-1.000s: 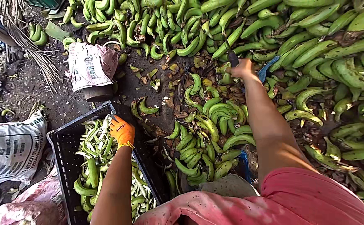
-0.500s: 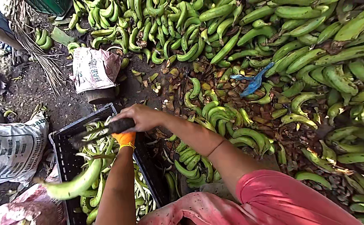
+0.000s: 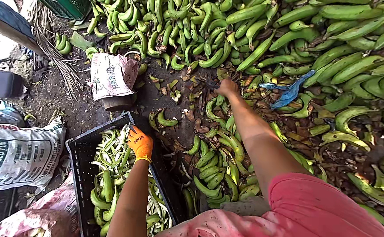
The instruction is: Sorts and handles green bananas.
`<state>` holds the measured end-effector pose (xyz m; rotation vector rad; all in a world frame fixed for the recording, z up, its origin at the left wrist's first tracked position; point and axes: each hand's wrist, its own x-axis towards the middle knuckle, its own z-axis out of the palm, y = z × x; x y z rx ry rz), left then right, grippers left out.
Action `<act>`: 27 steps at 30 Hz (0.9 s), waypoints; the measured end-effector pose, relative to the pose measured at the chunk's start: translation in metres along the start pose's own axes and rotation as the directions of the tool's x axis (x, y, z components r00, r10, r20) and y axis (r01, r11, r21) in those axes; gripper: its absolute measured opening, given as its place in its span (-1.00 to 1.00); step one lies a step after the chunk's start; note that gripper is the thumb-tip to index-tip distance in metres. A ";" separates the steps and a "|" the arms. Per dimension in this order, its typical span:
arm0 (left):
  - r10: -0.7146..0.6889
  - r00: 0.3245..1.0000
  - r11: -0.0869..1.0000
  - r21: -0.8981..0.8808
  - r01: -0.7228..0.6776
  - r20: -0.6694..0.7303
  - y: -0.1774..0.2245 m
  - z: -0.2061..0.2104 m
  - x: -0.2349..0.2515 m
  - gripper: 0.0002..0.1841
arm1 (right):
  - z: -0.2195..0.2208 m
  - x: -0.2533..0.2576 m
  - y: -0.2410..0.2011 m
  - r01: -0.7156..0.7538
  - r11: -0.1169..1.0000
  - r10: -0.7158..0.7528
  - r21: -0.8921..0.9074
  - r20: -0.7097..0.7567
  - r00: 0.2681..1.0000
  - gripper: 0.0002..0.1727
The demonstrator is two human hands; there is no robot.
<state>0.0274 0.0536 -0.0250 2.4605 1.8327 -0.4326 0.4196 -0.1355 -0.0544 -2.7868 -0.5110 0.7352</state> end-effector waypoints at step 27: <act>0.012 1.000 0.999 0.041 -0.013 0.024 0.002 -0.003 0.003 -0.07 | -0.032 -0.018 -0.102 0.284 0.959 -0.283 0.019 -0.040 0.958 -0.30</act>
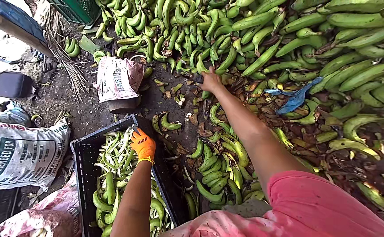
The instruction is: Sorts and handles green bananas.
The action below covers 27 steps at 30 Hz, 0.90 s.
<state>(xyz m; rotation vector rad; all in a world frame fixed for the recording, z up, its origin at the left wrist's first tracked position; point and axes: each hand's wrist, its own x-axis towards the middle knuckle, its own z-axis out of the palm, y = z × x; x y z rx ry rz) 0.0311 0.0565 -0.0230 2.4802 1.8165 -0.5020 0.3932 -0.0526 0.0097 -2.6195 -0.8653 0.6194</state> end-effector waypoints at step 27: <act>-0.003 1.000 1.000 0.006 0.004 -0.028 0.001 0.001 0.001 -0.06 | -0.023 0.024 0.175 -0.121 0.076 0.566 0.990 0.057 0.823 -0.41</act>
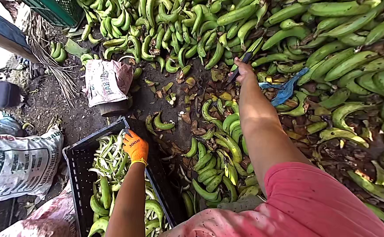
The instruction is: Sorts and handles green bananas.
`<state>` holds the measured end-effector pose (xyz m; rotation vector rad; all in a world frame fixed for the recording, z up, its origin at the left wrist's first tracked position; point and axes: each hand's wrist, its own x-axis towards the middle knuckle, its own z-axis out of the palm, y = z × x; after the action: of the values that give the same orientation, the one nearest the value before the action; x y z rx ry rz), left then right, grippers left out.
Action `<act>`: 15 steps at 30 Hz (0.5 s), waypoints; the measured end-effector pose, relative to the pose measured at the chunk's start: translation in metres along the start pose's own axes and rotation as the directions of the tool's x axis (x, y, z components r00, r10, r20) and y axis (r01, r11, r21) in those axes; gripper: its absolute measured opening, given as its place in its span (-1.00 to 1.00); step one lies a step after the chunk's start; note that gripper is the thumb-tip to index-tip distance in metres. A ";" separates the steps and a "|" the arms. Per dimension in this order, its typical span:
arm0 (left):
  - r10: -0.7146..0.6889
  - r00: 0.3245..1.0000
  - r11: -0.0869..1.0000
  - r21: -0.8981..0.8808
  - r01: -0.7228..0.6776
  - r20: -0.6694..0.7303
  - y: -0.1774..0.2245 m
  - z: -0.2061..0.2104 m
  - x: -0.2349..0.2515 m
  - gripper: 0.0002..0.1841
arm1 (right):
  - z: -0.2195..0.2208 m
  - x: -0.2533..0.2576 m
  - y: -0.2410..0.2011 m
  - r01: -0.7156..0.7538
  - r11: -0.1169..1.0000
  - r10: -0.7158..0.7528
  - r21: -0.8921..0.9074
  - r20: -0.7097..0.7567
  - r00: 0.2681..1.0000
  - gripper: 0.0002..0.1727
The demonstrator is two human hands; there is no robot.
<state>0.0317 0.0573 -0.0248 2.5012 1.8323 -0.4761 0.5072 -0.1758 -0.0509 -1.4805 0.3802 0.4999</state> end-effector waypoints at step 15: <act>0.004 1.000 1.000 -0.008 -0.004 0.022 0.000 0.000 0.004 -0.05 | 0.081 -0.135 0.031 0.421 0.894 -0.445 -0.154 -0.186 0.876 -0.42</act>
<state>0.0330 0.0610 -0.0258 2.4842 1.8175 -0.4931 0.3716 -0.1062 0.0002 -1.6739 0.1798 -0.0042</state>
